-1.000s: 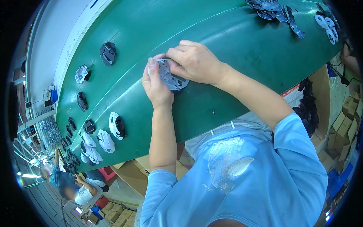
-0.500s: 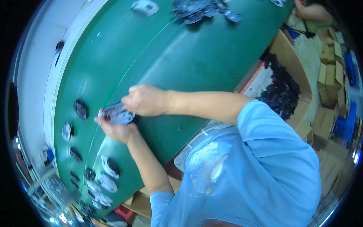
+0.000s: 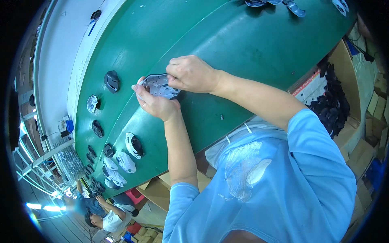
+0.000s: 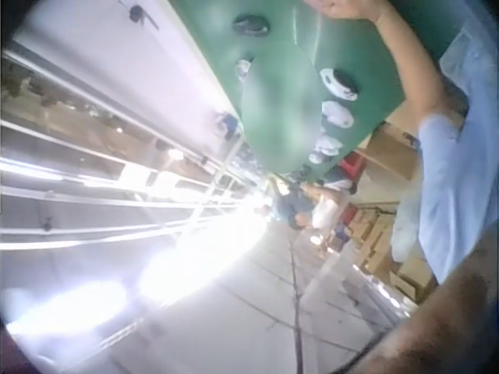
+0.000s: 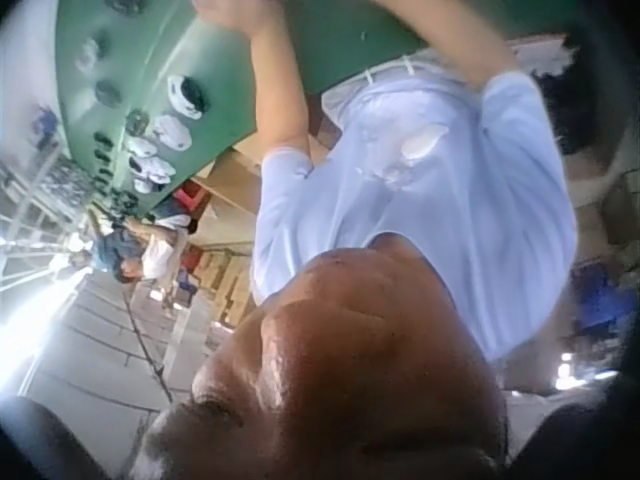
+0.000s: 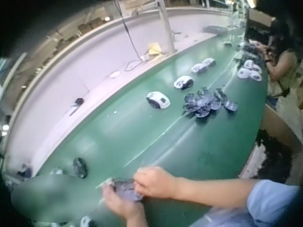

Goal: The person assembles computer mice by taking plastic covers from a box, fitting and pressing them onto mouse bodies by hand, and placing the assembled parts on the work surface.

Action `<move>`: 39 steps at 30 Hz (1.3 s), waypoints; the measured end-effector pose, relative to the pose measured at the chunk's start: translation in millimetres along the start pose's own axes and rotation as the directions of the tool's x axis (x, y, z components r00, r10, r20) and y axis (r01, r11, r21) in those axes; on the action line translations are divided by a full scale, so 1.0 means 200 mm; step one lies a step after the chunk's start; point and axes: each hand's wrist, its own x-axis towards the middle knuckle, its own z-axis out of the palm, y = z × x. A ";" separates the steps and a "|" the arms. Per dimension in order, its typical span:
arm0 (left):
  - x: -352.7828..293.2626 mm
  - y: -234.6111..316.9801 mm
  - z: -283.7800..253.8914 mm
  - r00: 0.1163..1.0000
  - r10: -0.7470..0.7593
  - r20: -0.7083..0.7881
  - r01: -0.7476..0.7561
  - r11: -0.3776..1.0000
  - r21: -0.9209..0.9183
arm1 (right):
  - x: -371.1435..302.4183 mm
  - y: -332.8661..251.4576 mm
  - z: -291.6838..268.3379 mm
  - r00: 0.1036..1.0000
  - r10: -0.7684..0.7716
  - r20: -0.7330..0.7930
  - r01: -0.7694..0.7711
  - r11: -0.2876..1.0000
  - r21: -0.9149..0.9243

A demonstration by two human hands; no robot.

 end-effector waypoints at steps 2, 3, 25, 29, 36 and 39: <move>0.06 -0.04 -0.02 0.998 0.049 0.042 -0.051 0.998 0.042 | -0.03 0.02 0.05 0.998 -0.060 -0.003 0.060 0.997 -0.051; 0.15 -0.07 -0.10 0.993 0.032 0.117 -0.041 0.997 0.073 | -0.02 0.05 0.04 0.991 -0.130 0.013 0.131 0.987 -0.090; 0.08 0.12 -0.06 0.568 -0.058 0.821 -0.734 0.417 0.537 | -0.44 0.05 -1.64 0.943 0.291 -0.160 -0.324 0.696 -0.641; -0.08 0.13 0.13 0.643 -0.077 0.762 -0.178 0.953 0.247 | -0.22 -0.15 -1.24 0.938 0.017 0.347 0.111 0.932 -0.344; -0.26 0.06 0.15 0.789 -0.173 0.589 0.254 0.966 -0.055 | -0.03 -0.17 -0.57 0.992 -0.077 0.099 0.057 0.979 0.195; -0.24 0.03 0.11 0.846 -0.259 0.465 0.385 0.902 -0.197 | -0.07 -0.16 -0.33 0.991 0.039 -0.130 -0.007 0.972 0.234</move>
